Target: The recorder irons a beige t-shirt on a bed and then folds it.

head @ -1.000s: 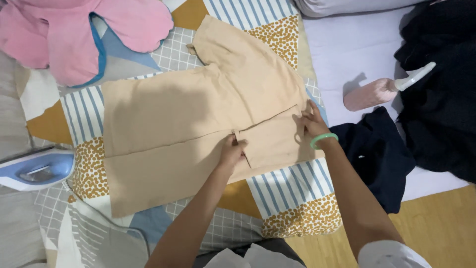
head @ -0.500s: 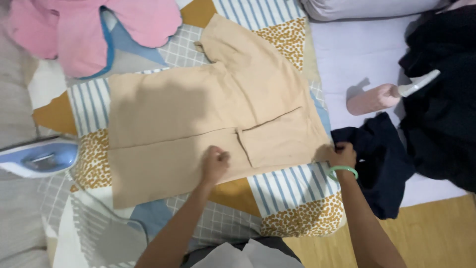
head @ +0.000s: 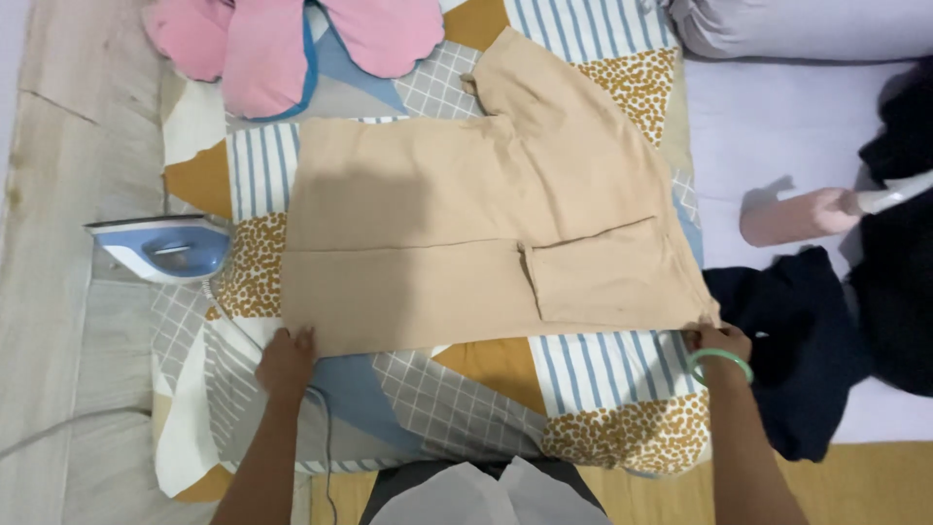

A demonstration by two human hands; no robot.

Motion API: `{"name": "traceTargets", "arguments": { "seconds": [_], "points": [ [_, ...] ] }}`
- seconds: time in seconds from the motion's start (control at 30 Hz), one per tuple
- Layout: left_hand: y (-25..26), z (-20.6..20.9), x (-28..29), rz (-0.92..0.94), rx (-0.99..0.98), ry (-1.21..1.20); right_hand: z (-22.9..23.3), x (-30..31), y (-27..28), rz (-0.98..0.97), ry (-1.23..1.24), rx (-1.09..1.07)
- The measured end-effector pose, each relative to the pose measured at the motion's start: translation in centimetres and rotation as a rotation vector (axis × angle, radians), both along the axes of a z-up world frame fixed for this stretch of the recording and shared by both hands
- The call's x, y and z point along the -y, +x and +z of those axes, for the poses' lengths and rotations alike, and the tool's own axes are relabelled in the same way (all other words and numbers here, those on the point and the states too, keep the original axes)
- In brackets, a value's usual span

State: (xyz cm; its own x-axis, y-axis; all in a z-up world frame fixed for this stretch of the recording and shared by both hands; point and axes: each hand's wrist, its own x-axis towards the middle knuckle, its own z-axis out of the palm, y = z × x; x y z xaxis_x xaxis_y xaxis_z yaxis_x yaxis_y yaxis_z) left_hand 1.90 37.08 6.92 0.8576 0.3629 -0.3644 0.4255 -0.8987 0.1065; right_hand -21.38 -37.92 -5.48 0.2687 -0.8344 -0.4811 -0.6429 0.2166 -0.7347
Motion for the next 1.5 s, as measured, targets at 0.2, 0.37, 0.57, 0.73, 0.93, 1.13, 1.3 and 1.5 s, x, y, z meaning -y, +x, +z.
{"name": "traceTargets", "arguments": {
  "seconds": [0.2, 0.37, 0.57, 0.73, 0.93, 1.13, 1.3, 1.5],
  "points": [
    [0.0, 1.5, 1.0, -0.133, 0.216, 0.233, 7.4, -5.4, 2.4, 0.138, -0.736, -0.286],
    [0.8, 3.7, 9.9, -0.332, 0.419, 0.086, 7.4, -6.4, 5.4, 0.554, -0.576, -0.048],
    [1.5, -0.6, 14.3, -0.393, 0.242, -0.047, 2.0, -2.7, 6.0, 0.749, -0.189, -0.116],
    [3.5, 0.1, 12.0, -0.281, 0.149, -0.079, 1.8, -1.4, 5.8, 0.671, -0.273, -0.028],
    [8.3, -0.7, 6.6, -0.184, 0.449, -0.045, 6.4, -1.5, 11.3, 0.49, -0.842, -0.4],
    [19.3, -3.4, 5.6, -0.428, 0.668, -0.225, 7.7, -0.3, 23.3, 0.692, -0.659, 0.06],
    [27.8, 0.6, 10.4, -0.538, 0.632, -0.361, 7.8, -0.3, 34.9, 0.631, 0.134, 0.215],
    [36.2, -1.1, 12.5, -0.661, 0.415, -0.22, -1.8, 4.2, 41.4, 0.692, -0.079, 0.385]
  ]
}}
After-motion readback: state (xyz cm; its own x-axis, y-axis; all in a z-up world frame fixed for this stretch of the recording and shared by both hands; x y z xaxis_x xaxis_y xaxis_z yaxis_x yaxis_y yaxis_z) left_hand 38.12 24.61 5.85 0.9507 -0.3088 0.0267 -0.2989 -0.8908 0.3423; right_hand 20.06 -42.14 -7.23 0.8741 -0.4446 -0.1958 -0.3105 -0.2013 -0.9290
